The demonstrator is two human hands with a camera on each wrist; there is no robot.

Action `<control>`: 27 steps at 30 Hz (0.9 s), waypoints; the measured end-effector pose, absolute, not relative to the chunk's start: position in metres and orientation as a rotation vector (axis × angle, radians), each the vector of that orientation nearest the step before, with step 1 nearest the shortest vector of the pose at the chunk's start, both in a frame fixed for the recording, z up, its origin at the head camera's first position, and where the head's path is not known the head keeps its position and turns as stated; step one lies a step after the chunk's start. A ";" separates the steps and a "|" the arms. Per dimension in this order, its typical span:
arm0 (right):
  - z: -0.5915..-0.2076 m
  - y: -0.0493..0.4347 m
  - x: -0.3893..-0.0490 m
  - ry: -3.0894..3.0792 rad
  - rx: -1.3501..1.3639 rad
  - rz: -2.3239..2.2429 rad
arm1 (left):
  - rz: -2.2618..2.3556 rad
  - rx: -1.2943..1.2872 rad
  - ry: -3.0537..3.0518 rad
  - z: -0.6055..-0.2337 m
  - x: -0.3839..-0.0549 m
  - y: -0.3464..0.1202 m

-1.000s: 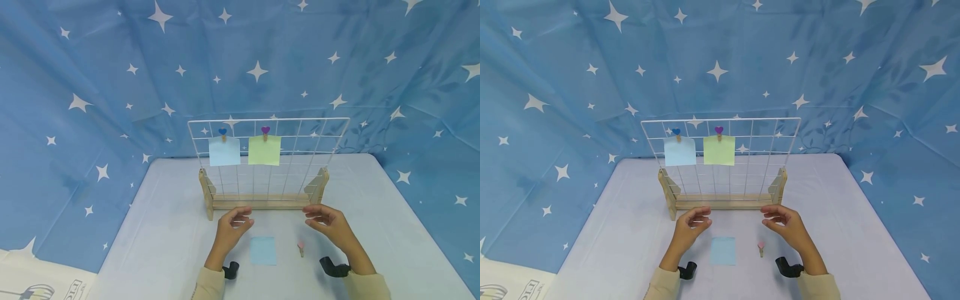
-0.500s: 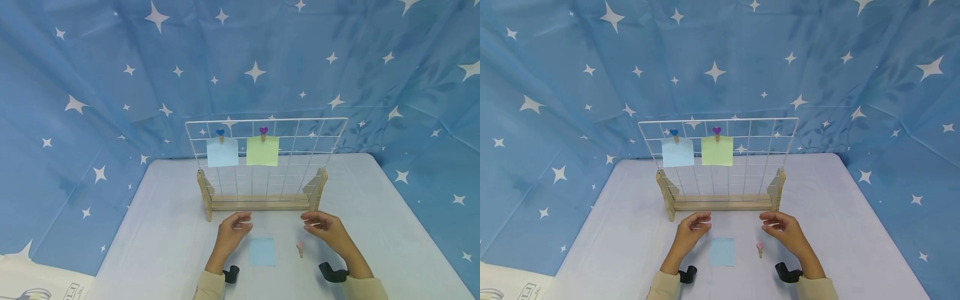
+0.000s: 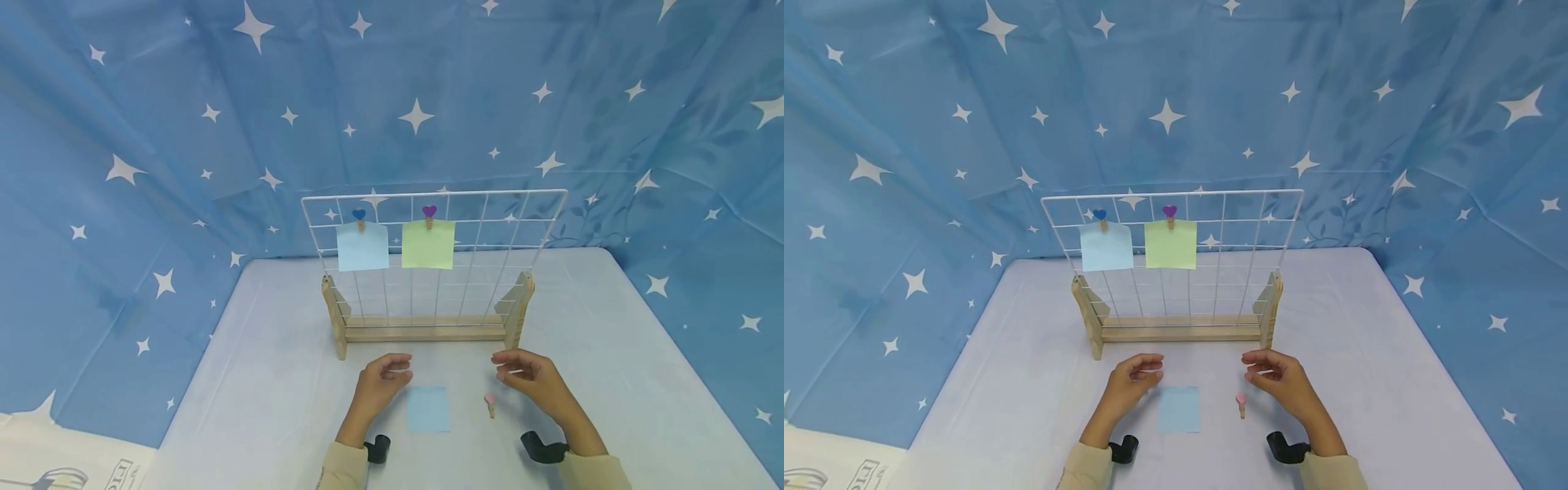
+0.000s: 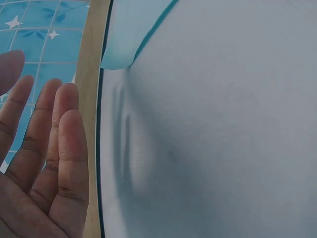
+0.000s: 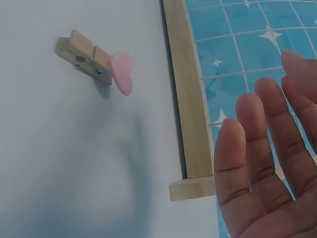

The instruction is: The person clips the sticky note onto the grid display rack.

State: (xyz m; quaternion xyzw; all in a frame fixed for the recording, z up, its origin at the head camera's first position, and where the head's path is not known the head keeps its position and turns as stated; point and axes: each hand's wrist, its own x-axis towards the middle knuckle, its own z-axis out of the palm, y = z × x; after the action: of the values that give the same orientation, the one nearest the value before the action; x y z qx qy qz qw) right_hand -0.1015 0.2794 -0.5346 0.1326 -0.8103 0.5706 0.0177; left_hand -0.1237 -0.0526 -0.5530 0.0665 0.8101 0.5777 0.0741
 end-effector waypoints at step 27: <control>-0.560 0.279 -0.093 -2.609 0.380 1.910 | 1.504 0.068 2.532 -0.560 -0.119 -0.051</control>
State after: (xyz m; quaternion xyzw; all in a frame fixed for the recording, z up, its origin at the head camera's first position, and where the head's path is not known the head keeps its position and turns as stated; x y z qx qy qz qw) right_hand -0.0932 0.2787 -0.5596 0.1166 -0.8001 0.5857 -0.0572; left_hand -0.1186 -0.0511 -0.5597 0.0229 0.8554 0.5082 0.0978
